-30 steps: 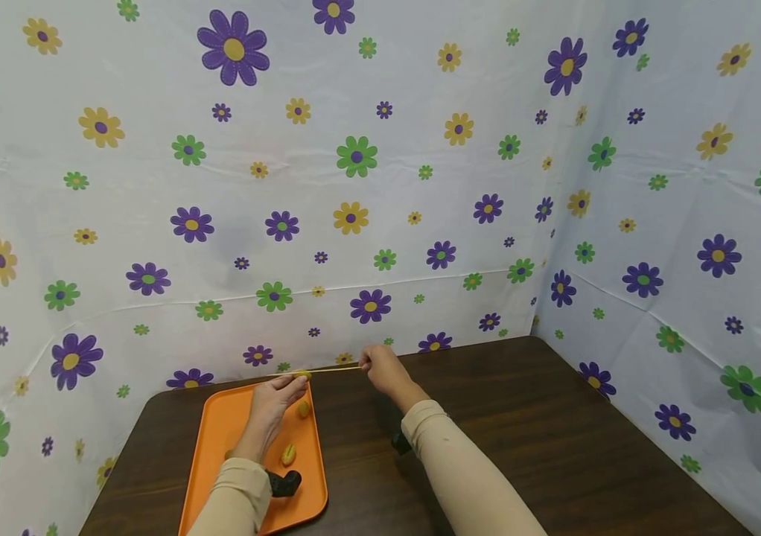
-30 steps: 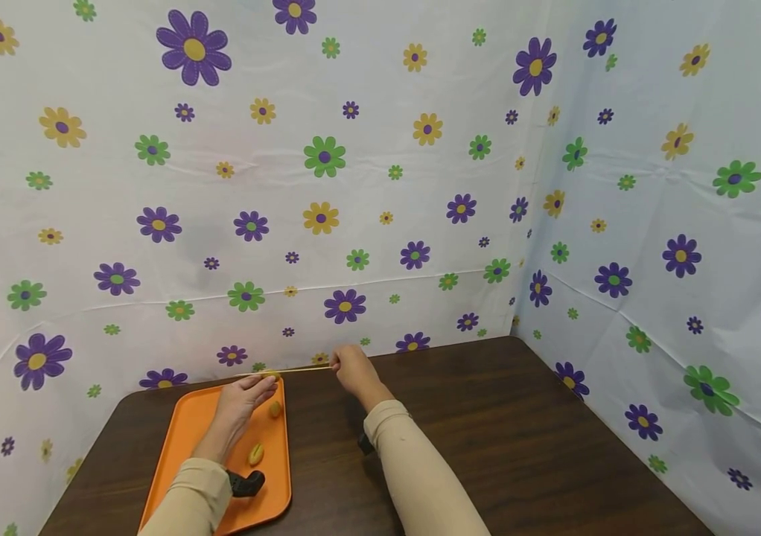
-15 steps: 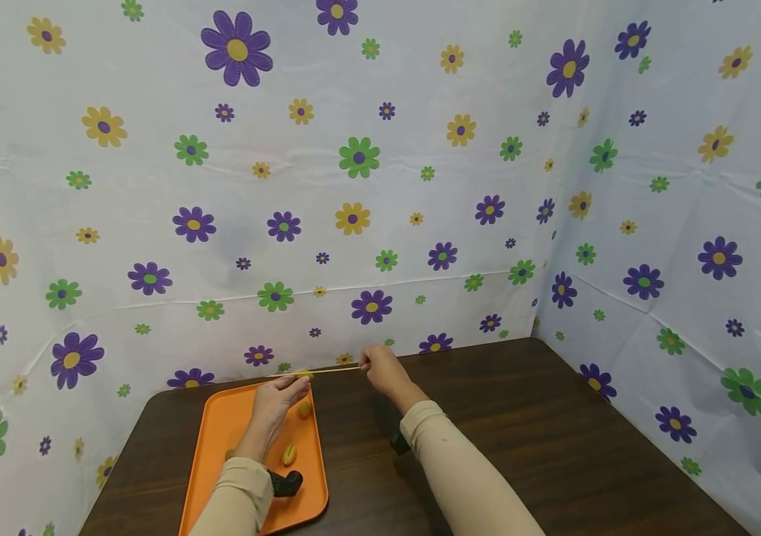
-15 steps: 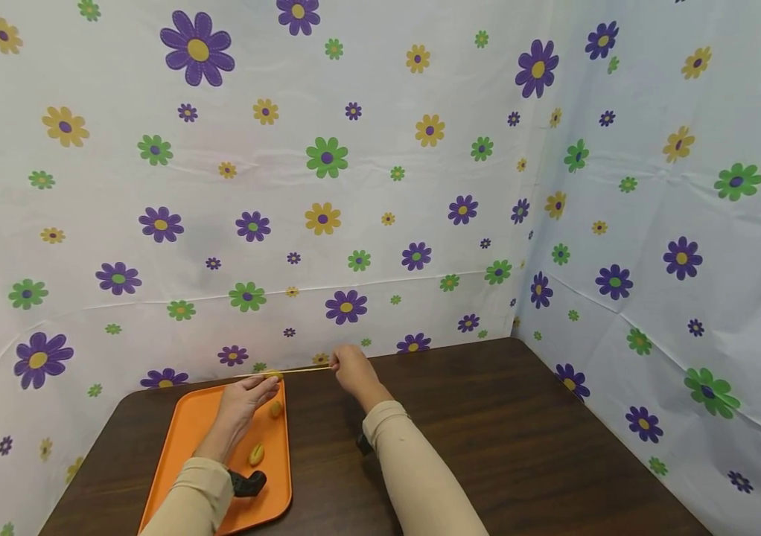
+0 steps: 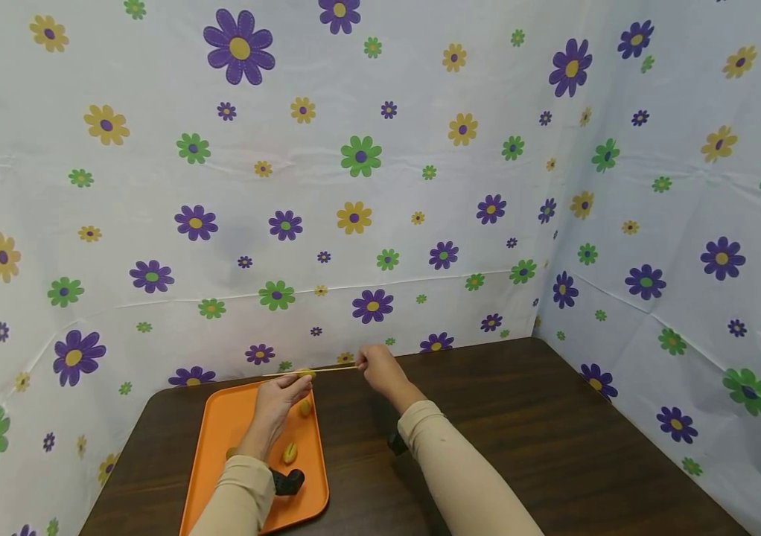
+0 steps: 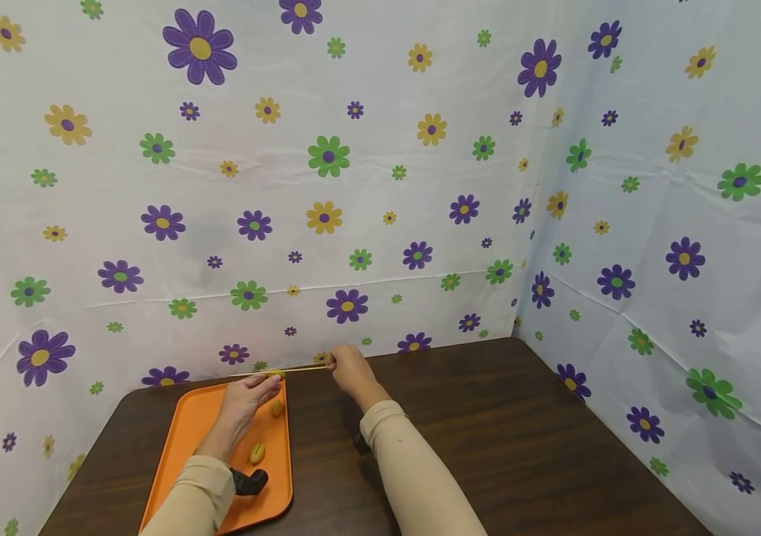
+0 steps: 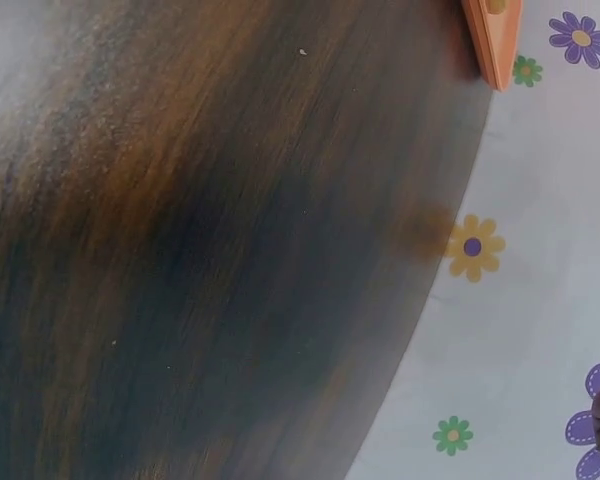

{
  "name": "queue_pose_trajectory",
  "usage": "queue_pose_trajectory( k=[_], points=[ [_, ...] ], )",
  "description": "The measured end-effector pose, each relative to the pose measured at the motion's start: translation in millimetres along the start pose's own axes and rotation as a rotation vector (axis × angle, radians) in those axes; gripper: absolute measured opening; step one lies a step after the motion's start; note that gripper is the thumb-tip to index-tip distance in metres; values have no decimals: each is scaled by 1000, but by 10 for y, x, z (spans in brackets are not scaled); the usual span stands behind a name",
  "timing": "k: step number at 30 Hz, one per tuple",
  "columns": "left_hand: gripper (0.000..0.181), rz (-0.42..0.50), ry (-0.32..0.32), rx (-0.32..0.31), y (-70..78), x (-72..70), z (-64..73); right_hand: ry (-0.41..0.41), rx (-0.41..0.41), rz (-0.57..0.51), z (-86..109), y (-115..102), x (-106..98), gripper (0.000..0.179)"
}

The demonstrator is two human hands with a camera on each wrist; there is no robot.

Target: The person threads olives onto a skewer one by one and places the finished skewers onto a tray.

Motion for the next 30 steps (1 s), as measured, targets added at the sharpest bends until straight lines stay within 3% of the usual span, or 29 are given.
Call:
queue_pose_trajectory(
  k=[7,22,30],
  points=[
    [44,-50,1,-2,-15,8,-5,6,-18,16,-30,-11,39,26],
    [48,16,17,-36,-14,-12,14,-6,-36,6,-3,-21,81,30],
    [47,54,19,-50,20,-17,20,42,-89,-2,6,-12,82,16]
  ],
)
Point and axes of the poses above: each hand's wrist, its own z-axis away from the middle knuckle, its own x-axis out of the palm, y = z × x, the point moved 1 cm from there along -z, towards the middle knuckle, and after that the axes turned 5 degrees about -x, right-handed, at the moved point
